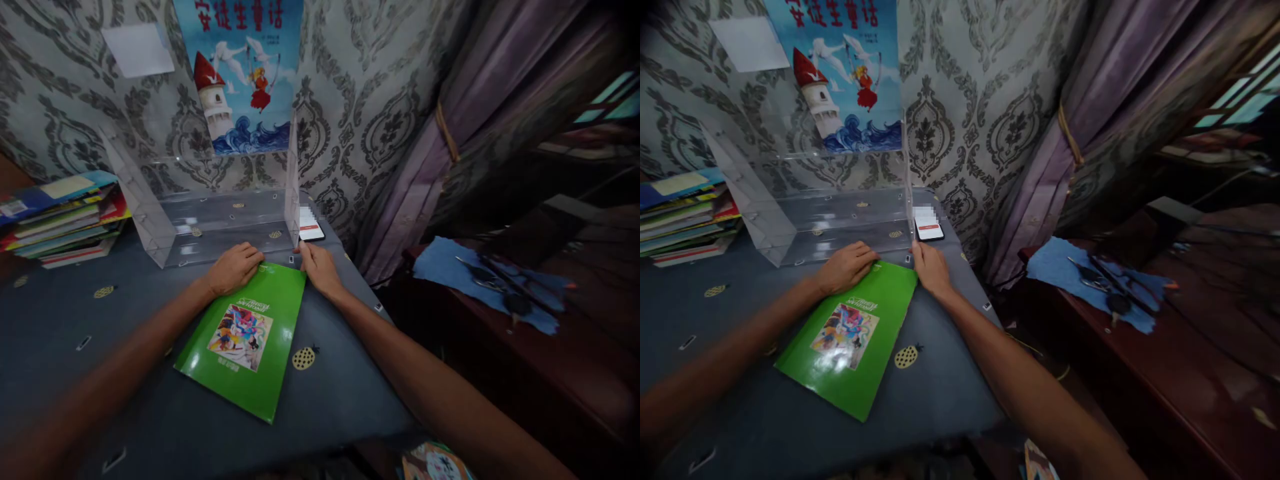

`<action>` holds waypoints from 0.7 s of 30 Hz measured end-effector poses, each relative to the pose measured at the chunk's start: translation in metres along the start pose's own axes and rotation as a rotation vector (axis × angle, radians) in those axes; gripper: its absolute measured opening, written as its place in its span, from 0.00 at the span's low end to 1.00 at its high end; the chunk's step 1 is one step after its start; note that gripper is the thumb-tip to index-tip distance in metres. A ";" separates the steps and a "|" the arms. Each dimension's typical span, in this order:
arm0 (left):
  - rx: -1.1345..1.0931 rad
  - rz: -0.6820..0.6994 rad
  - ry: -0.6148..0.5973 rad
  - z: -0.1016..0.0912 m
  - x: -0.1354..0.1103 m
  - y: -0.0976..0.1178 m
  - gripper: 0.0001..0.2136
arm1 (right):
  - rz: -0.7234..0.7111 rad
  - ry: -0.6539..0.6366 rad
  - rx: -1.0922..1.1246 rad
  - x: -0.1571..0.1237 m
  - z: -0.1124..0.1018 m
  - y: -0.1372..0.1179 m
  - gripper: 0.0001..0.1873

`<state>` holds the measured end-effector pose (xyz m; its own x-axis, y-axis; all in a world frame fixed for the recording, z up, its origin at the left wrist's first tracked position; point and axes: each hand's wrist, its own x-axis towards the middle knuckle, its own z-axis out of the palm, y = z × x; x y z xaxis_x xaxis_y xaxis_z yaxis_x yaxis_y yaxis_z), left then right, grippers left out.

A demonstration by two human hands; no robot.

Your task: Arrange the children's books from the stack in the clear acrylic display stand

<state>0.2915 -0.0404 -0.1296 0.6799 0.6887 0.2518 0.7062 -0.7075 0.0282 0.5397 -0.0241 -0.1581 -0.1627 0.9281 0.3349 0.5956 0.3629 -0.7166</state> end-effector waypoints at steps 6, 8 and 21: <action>0.097 -0.043 -0.008 -0.010 0.003 0.017 0.09 | 0.001 -0.015 -0.014 -0.002 0.001 -0.006 0.30; 0.106 -0.147 0.024 -0.011 0.002 0.036 0.09 | 0.004 -0.007 0.004 -0.004 0.000 -0.006 0.30; 0.263 -0.394 -0.158 -0.017 0.028 0.144 0.18 | 0.035 -0.029 0.063 -0.016 -0.009 -0.008 0.29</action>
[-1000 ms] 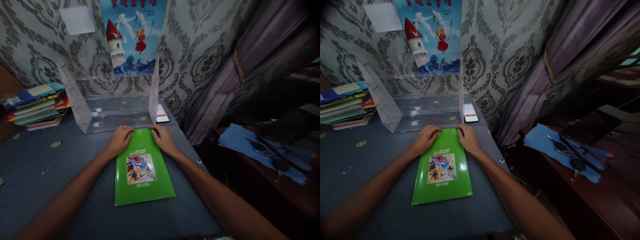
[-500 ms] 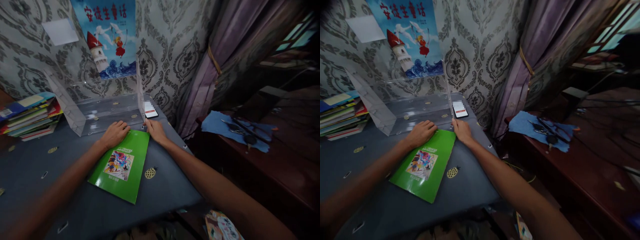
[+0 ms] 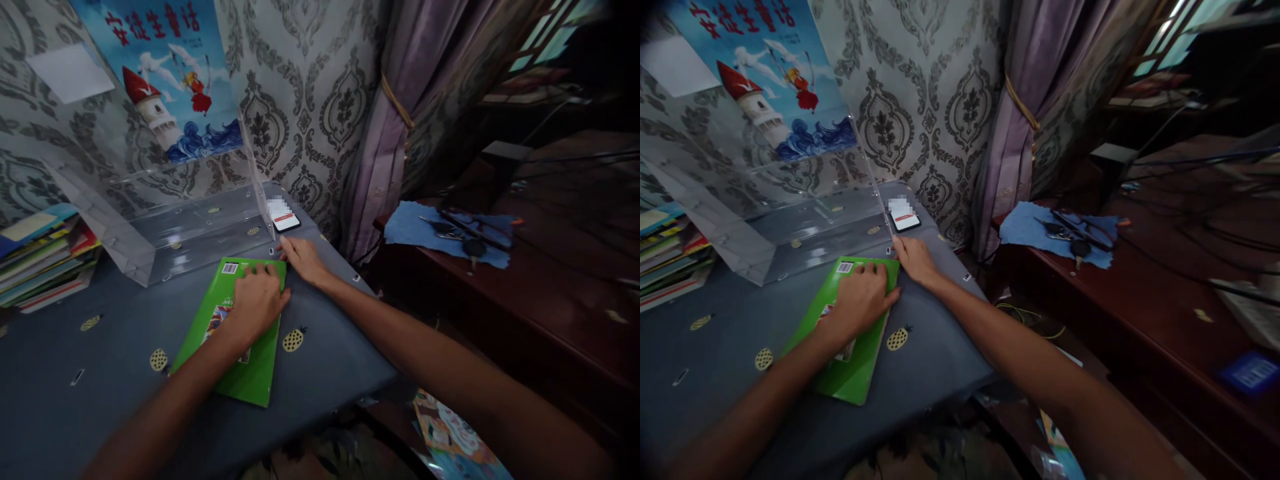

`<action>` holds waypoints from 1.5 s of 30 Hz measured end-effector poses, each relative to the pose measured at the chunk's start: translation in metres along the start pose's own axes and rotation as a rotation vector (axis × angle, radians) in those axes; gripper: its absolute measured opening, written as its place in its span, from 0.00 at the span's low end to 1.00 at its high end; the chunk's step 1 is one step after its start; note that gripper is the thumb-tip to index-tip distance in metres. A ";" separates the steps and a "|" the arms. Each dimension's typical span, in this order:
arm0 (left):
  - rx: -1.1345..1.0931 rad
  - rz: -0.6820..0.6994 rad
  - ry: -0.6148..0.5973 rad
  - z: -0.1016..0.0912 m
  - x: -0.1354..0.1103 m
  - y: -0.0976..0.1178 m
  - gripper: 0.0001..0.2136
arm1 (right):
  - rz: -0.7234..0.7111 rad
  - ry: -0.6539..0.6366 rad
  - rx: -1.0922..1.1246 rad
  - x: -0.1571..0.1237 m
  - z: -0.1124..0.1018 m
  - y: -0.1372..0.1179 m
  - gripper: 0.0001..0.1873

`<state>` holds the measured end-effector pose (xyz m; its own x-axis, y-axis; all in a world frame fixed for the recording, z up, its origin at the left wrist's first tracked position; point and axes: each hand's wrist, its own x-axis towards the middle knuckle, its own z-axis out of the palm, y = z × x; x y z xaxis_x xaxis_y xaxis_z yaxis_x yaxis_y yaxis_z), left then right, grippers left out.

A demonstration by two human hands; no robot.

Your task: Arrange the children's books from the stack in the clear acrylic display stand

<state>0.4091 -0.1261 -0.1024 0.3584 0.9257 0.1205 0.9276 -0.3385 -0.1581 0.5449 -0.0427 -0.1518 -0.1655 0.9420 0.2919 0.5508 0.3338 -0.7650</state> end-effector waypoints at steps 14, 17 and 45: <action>0.052 0.068 -0.211 -0.029 0.004 0.012 0.16 | -0.002 0.003 0.037 0.001 -0.005 -0.001 0.30; 0.042 0.065 -0.201 -0.030 0.005 0.008 0.17 | -0.008 0.033 0.055 0.002 -0.007 -0.001 0.31; -0.014 0.155 -0.227 -0.028 -0.015 -0.015 0.24 | -0.017 -0.023 -0.329 -0.014 -0.016 -0.034 0.22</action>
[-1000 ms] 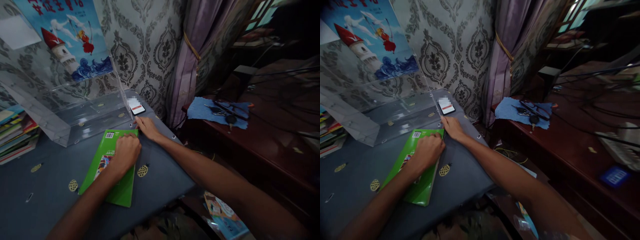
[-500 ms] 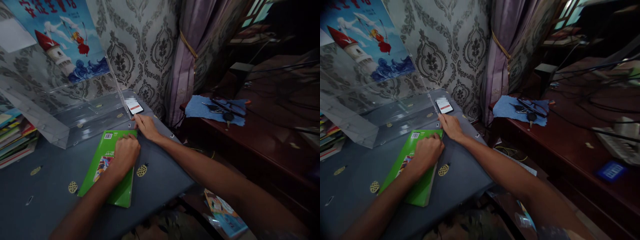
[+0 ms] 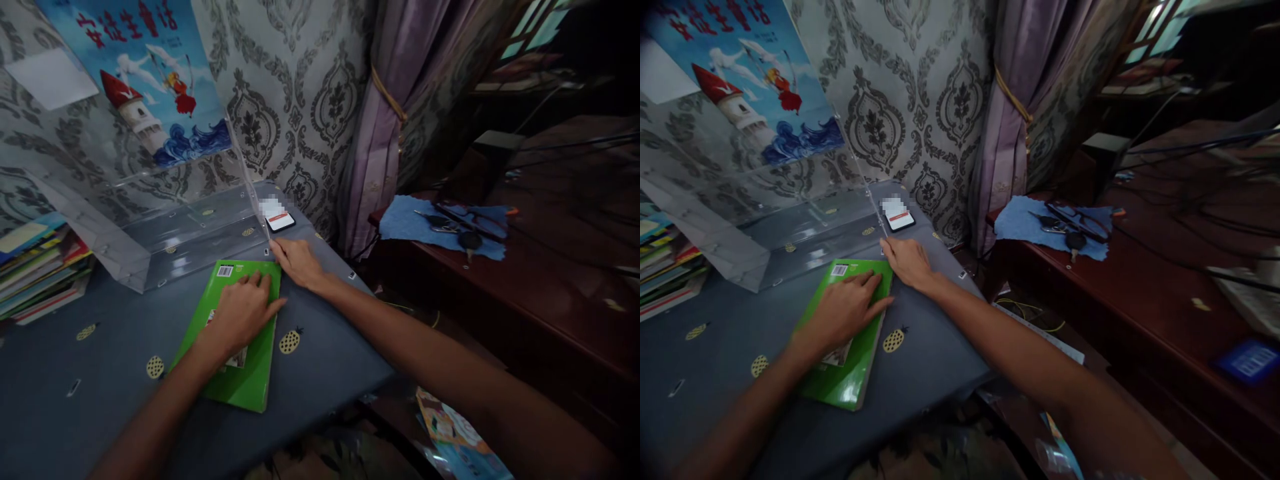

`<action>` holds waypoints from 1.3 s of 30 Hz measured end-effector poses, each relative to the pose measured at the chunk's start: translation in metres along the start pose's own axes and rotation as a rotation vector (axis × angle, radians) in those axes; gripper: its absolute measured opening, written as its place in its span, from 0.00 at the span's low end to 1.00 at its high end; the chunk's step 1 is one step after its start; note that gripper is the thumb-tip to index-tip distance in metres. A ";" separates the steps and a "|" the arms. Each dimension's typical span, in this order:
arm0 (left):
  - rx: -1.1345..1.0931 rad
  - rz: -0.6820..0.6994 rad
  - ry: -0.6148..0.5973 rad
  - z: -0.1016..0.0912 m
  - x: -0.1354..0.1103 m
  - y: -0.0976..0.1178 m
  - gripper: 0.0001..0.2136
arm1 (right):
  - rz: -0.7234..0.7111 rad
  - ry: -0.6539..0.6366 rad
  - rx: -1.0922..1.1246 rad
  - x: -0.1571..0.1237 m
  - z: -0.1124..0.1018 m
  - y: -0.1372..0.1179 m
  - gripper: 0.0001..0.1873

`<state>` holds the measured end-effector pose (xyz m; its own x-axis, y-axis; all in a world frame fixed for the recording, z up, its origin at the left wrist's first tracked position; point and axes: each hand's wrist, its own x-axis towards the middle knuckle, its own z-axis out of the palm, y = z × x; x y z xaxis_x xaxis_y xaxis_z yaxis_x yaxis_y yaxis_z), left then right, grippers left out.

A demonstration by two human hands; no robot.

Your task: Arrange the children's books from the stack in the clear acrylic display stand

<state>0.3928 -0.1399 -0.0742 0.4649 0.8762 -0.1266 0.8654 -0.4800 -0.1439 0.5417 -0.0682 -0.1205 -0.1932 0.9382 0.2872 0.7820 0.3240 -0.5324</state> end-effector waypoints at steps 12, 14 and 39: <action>-0.233 0.340 -0.094 0.046 -0.096 -0.076 0.52 | -0.034 -0.017 -0.222 -0.012 0.002 -0.016 0.19; -0.217 0.321 -0.062 0.051 -0.101 -0.070 0.52 | -0.036 -0.013 -0.204 -0.012 0.002 -0.015 0.18; -0.005 0.154 0.264 0.070 -0.066 -0.015 0.30 | -0.212 -0.038 0.292 0.031 0.047 0.009 0.14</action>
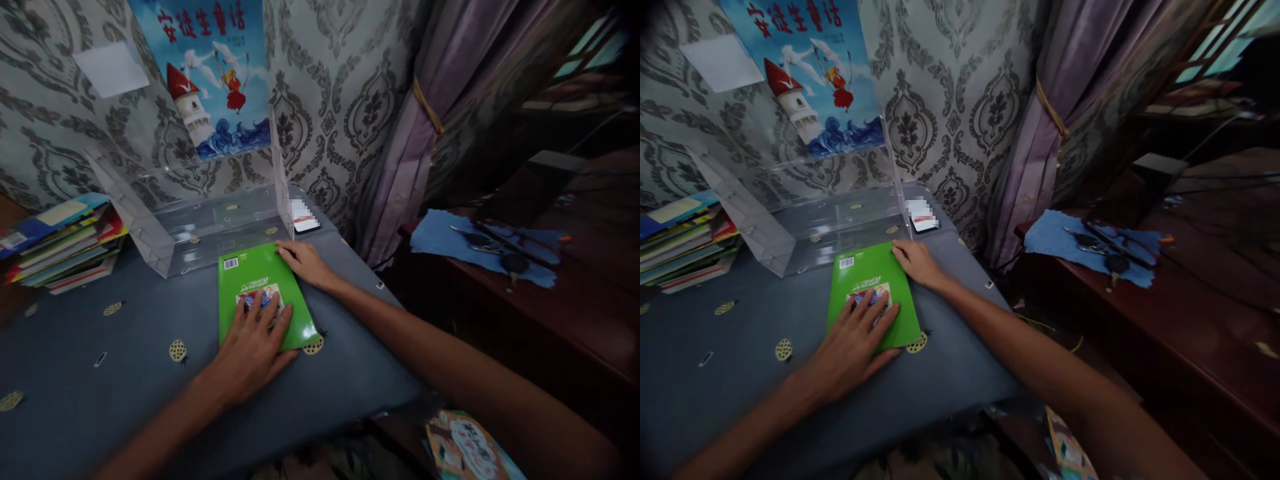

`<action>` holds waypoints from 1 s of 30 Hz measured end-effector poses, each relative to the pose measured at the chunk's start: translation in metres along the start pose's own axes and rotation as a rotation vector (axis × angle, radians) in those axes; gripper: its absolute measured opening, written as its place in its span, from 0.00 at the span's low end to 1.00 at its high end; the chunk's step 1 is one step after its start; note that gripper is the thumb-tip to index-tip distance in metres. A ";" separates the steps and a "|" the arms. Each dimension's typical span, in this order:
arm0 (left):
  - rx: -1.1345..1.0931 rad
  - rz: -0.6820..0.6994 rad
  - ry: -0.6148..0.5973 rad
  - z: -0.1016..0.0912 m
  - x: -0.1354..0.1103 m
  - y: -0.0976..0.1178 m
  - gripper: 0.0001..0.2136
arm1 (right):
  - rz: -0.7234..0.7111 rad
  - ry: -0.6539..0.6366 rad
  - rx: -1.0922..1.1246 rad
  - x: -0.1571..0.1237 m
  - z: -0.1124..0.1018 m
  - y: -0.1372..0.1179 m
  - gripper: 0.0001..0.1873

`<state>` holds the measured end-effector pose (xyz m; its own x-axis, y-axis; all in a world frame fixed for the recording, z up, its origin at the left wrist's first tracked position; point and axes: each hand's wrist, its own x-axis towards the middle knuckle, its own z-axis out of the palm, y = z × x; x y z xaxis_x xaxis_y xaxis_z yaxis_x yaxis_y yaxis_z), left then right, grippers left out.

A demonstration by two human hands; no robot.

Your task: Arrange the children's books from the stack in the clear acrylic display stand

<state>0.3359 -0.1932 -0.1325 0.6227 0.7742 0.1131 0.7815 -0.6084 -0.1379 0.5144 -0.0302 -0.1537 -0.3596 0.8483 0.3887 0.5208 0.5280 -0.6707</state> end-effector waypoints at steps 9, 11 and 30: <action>0.017 0.069 0.238 0.000 -0.006 0.006 0.20 | -0.086 -0.034 0.013 -0.033 -0.011 -0.008 0.14; 0.026 0.096 0.251 -0.003 -0.005 0.007 0.19 | -0.102 -0.026 -0.007 -0.039 -0.014 -0.012 0.14; 0.050 0.060 0.164 -0.007 -0.004 0.009 0.19 | -0.207 -0.189 0.049 -0.106 -0.038 -0.034 0.25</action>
<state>0.3409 -0.2030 -0.1269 0.6696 0.6951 0.2618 0.7421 -0.6404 -0.1979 0.5643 -0.1363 -0.1476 -0.5947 0.6979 0.3990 0.3850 0.6830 -0.6207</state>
